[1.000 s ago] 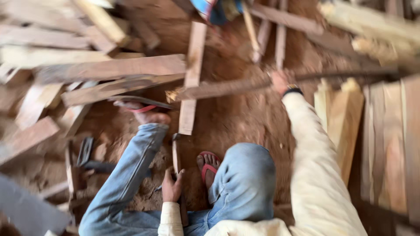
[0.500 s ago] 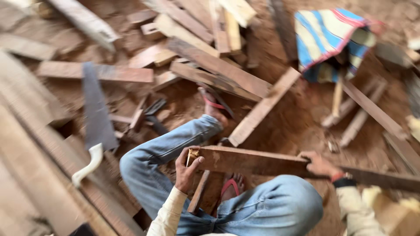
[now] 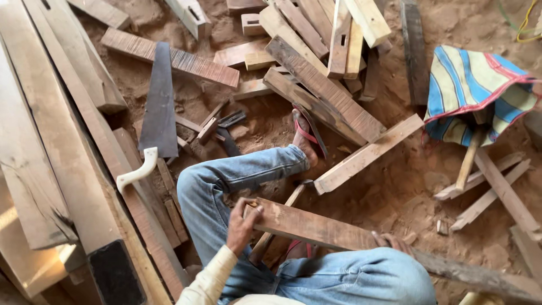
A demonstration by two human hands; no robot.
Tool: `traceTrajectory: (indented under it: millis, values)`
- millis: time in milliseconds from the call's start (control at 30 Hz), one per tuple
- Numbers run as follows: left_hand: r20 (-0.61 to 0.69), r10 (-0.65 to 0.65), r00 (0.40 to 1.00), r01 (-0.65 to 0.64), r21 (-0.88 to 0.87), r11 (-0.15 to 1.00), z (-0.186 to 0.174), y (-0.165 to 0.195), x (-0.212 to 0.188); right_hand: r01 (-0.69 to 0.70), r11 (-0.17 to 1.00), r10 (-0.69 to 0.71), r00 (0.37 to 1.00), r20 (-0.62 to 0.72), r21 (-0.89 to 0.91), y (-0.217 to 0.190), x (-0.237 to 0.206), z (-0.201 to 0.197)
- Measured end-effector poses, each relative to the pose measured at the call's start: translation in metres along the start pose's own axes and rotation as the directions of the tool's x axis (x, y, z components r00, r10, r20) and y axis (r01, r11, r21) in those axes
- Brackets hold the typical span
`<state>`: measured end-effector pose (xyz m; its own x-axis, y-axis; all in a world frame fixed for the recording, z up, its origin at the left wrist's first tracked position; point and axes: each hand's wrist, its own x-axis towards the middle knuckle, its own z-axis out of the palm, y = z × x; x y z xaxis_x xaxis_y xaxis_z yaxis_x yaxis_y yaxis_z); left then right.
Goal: The person marks a wooden plank using a try square and a pencil. They repeatedly position the square, draw lines, and adjust the plank to mark multiple sections.
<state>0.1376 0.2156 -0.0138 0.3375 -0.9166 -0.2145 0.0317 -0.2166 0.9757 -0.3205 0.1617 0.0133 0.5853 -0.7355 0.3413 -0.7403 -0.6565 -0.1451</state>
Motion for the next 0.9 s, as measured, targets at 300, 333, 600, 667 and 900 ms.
traceTrajectory:
  millis: [300, 333, 600, 667, 900]
  values:
    - [0.096, -0.146, 0.985, 0.150, -0.034, 0.988, -0.057, 0.001, 0.057, 0.238, 0.927, -0.263, 0.963, -0.051, -0.290, 0.044, 0.012, 0.000]
    - [0.121, -0.204, 0.971, 0.211, -0.046, 0.976, -0.060, 0.002, 0.056, 0.261, 0.902, -0.298, 0.953, -0.059, -0.345, 0.052, 0.021, -0.002]
    - [0.411, -0.239, 0.880, 0.341, -0.195, 0.920, -0.080, 0.018, -0.016, 0.258, 0.770, -0.211, 0.966, 0.148, -0.584, 0.070, 0.126, -0.074]
    - [0.451, -0.341, 0.825, 0.457, -0.175, 0.872, -0.083, 0.018, -0.041, 0.280, 0.768, -0.140, 0.951, 0.276, -0.576, 0.058, 0.142, -0.095]
    - [0.543, -0.260, 0.798, 0.496, -0.349, 0.795, -0.065, -0.052, -0.107, 0.596, 0.638, -0.423, 0.800, 0.425, -0.488, 0.031, 0.259, -0.069]
